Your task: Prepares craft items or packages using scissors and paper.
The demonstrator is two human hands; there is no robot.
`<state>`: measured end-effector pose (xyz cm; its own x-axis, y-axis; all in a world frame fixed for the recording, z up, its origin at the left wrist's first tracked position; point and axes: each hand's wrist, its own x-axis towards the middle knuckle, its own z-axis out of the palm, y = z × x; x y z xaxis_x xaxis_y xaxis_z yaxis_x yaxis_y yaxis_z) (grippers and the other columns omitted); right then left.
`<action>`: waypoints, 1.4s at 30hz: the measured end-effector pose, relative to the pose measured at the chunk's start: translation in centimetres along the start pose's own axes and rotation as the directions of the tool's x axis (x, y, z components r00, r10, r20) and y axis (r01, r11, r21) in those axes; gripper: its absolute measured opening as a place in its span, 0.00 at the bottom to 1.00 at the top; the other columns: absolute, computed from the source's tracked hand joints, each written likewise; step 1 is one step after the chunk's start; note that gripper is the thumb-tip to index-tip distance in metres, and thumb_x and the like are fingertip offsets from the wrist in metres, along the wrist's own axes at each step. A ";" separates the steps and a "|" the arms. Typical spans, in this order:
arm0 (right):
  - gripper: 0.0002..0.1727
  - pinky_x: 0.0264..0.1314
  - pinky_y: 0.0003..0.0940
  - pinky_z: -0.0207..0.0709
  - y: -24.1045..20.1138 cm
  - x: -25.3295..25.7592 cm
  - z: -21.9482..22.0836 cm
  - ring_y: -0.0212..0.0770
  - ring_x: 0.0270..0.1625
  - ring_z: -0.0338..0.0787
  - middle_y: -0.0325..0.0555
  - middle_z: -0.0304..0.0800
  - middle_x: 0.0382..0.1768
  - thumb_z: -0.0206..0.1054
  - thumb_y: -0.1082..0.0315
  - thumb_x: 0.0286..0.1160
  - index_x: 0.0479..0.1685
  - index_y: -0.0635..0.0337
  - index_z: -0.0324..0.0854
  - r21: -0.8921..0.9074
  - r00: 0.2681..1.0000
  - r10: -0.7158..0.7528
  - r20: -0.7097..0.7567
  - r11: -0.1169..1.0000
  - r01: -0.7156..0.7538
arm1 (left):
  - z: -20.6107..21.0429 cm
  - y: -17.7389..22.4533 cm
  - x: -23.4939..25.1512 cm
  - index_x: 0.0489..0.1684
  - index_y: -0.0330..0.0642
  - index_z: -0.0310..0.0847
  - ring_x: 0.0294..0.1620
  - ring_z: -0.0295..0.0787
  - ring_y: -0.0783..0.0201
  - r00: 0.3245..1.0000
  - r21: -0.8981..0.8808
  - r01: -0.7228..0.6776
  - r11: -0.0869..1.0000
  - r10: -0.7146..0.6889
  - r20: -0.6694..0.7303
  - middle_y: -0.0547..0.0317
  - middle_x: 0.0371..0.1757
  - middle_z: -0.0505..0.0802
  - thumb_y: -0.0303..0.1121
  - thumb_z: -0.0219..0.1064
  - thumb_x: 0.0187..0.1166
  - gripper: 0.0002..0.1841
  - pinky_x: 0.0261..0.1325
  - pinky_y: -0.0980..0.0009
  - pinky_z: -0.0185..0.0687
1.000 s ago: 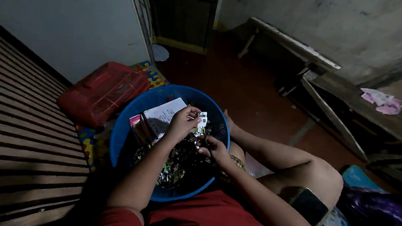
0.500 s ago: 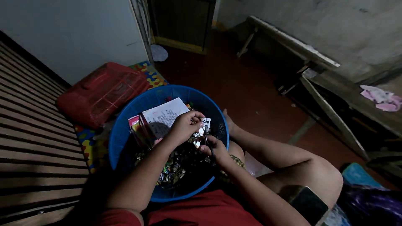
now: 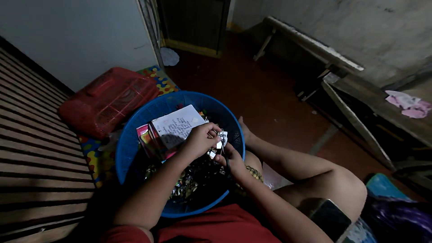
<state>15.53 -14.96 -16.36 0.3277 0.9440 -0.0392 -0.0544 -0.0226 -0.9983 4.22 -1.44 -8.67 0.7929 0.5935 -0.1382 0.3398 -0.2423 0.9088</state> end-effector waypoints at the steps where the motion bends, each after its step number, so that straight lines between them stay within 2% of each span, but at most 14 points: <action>1: 0.39 0.47 0.24 0.84 0.1 0.0 0.0 0.25 0.42 0.88 0.36 0.90 0.43 0.81 0.46 0.62 0.66 0.66 0.75 -0.016 1.000 -0.008 -0.017 1.000 0.008 | -0.1 0.0 0.0 0.58 0.37 0.83 0.33 0.91 0.68 1.000 -0.004 -0.004 1.000 0.004 0.003 0.54 0.41 0.92 0.28 0.72 0.79 0.13 0.45 0.69 0.91; 7: 0.26 0.33 0.21 0.78 0.3 -0.1 0.1 0.23 0.27 0.82 0.31 0.84 0.28 0.83 0.52 0.60 0.47 0.61 0.80 -0.076 0.996 -0.030 -0.079 0.997 0.024 | -0.1 0.0 0.0 0.57 0.36 0.82 0.33 0.91 0.68 1.000 -0.016 0.001 1.000 -0.001 0.000 0.54 0.42 0.91 0.26 0.72 0.78 0.13 0.44 0.70 0.91; 12: 0.37 0.39 0.24 0.81 0.0 0.1 0.0 0.24 0.33 0.84 0.34 0.85 0.33 0.83 0.43 0.56 0.55 0.62 0.75 -0.141 0.998 0.003 -0.056 0.990 -0.010 | -0.6 0.0 0.0 0.57 0.37 0.82 0.34 0.90 0.68 0.999 0.015 0.030 0.999 -0.030 0.045 0.54 0.42 0.91 0.28 0.73 0.78 0.13 0.45 0.69 0.90; 16: 0.35 0.41 0.24 0.81 -0.1 0.0 0.0 0.24 0.34 0.84 0.34 0.86 0.33 0.83 0.45 0.57 0.54 0.61 0.75 -0.153 0.998 0.008 -0.058 0.988 -0.017 | -0.9 -0.3 0.1 0.57 0.38 0.81 0.34 0.90 0.67 0.995 0.049 0.030 0.998 -0.035 0.096 0.54 0.43 0.91 0.29 0.72 0.79 0.13 0.46 0.68 0.90; 18: 0.33 0.39 0.23 0.80 -0.1 0.0 0.0 0.24 0.33 0.84 0.34 0.85 0.31 0.84 0.48 0.58 0.52 0.61 0.76 -0.160 0.998 0.015 -0.061 0.987 -0.024 | -1.0 -0.3 0.1 0.66 0.42 0.78 0.34 0.91 0.65 0.995 0.055 0.027 0.998 -0.032 0.097 0.52 0.45 0.91 0.29 0.72 0.80 0.18 0.45 0.66 0.91; 20: 0.31 0.39 0.24 0.80 0.0 0.1 0.0 0.24 0.32 0.83 0.33 0.85 0.31 0.84 0.49 0.59 0.52 0.60 0.76 -0.166 0.998 0.021 -0.060 0.986 -0.031 | -1.0 -0.2 0.1 0.81 0.52 0.69 0.34 0.92 0.63 0.994 0.071 0.022 0.997 -0.029 0.102 0.49 0.54 0.90 0.29 0.72 0.80 0.29 0.45 0.64 0.92; 22: 0.31 0.38 0.24 0.80 0.0 0.1 0.0 0.24 0.31 0.83 0.33 0.85 0.30 0.84 0.49 0.58 0.51 0.60 0.77 -0.169 0.998 0.025 -0.060 0.985 -0.035 | -1.0 -0.1 0.1 0.83 0.54 0.67 0.36 0.92 0.62 0.993 0.075 0.009 0.997 -0.017 0.113 0.48 0.62 0.86 0.31 0.72 0.81 0.30 0.44 0.64 0.92; 25: 0.30 0.36 0.24 0.77 0.0 0.1 0.0 0.24 0.28 0.80 0.32 0.82 0.28 0.84 0.49 0.58 0.48 0.60 0.77 -0.217 0.998 0.022 -0.053 0.976 -0.033 | -1.1 -0.3 0.1 0.71 0.47 0.81 0.37 0.91 0.67 0.992 0.112 -0.028 0.993 0.014 0.129 0.50 0.67 0.83 0.37 0.67 0.85 0.18 0.44 0.68 0.92; 27: 0.29 0.36 0.25 0.77 -0.1 0.0 0.0 0.24 0.28 0.79 0.33 0.82 0.27 0.85 0.50 0.58 0.48 0.61 0.79 -0.260 0.998 0.030 -0.047 0.965 -0.042 | -1.0 -0.3 0.1 0.61 0.43 0.85 0.34 0.90 0.69 0.991 0.137 -0.028 0.990 0.010 0.132 0.52 0.62 0.86 0.38 0.66 0.86 0.13 0.42 0.71 0.91; 30: 0.28 0.35 0.24 0.76 -0.5 -0.1 0.1 0.24 0.28 0.78 0.34 0.81 0.27 0.86 0.53 0.57 0.47 0.61 0.79 -0.291 0.998 0.044 -0.049 0.955 -0.057 | -0.9 -0.1 0.1 0.53 0.41 0.85 0.33 0.90 0.69 0.992 0.146 -0.012 0.989 -0.007 0.124 0.53 0.53 0.89 0.35 0.67 0.86 0.09 0.40 0.70 0.91; 34: 0.27 0.34 0.24 0.74 -0.7 0.0 0.0 0.24 0.26 0.76 0.34 0.79 0.26 0.84 0.52 0.60 0.46 0.62 0.79 -0.359 0.998 0.063 -0.011 0.931 -0.062 | -1.0 -0.2 0.3 0.51 0.37 0.86 0.36 0.91 0.66 0.999 0.097 0.001 0.995 -0.005 0.036 0.52 0.53 0.90 0.31 0.68 0.84 0.08 0.43 0.67 0.92; 37: 0.28 0.34 0.26 0.75 -0.8 0.2 -0.1 0.27 0.26 0.76 0.36 0.79 0.27 0.83 0.51 0.62 0.51 0.62 0.79 -0.385 0.994 0.106 0.039 0.919 -0.083 | -1.3 -0.4 0.4 0.51 0.37 0.85 0.39 0.92 0.63 0.990 0.045 -0.027 0.999 0.033 -0.136 0.51 0.53 0.90 0.31 0.68 0.84 0.07 0.47 0.63 0.93; 39: 0.30 0.34 0.26 0.75 -0.6 0.3 0.0 0.27 0.26 0.77 0.35 0.80 0.27 0.83 0.50 0.63 0.53 0.61 0.78 -0.363 0.993 0.101 0.061 0.929 -0.072 | -1.6 -1.2 0.7 0.50 0.38 0.86 0.43 0.92 0.61 0.964 0.023 -0.086 0.996 0.089 -0.251 0.51 0.52 0.90 0.31 0.69 0.83 0.08 0.51 0.59 0.91; 42: 0.34 0.37 0.28 0.80 -0.3 0.2 -0.1 0.28 0.32 0.81 0.37 0.82 0.34 0.76 0.46 0.67 0.61 0.64 0.74 -0.224 0.997 0.061 0.041 0.973 -0.050 | -1.5 -1.7 0.9 0.48 0.38 0.85 0.41 0.93 0.63 0.945 -0.039 -0.126 0.991 0.109 -0.308 0.54 0.50 0.92 0.31 0.70 0.82 0.07 0.50 0.60 0.93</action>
<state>15.71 -14.75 -16.02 0.2845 0.9536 -0.0981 0.1420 -0.1432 -0.9795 3.63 0.65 -9.79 0.6307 0.7709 0.0892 0.2170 -0.2856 0.9334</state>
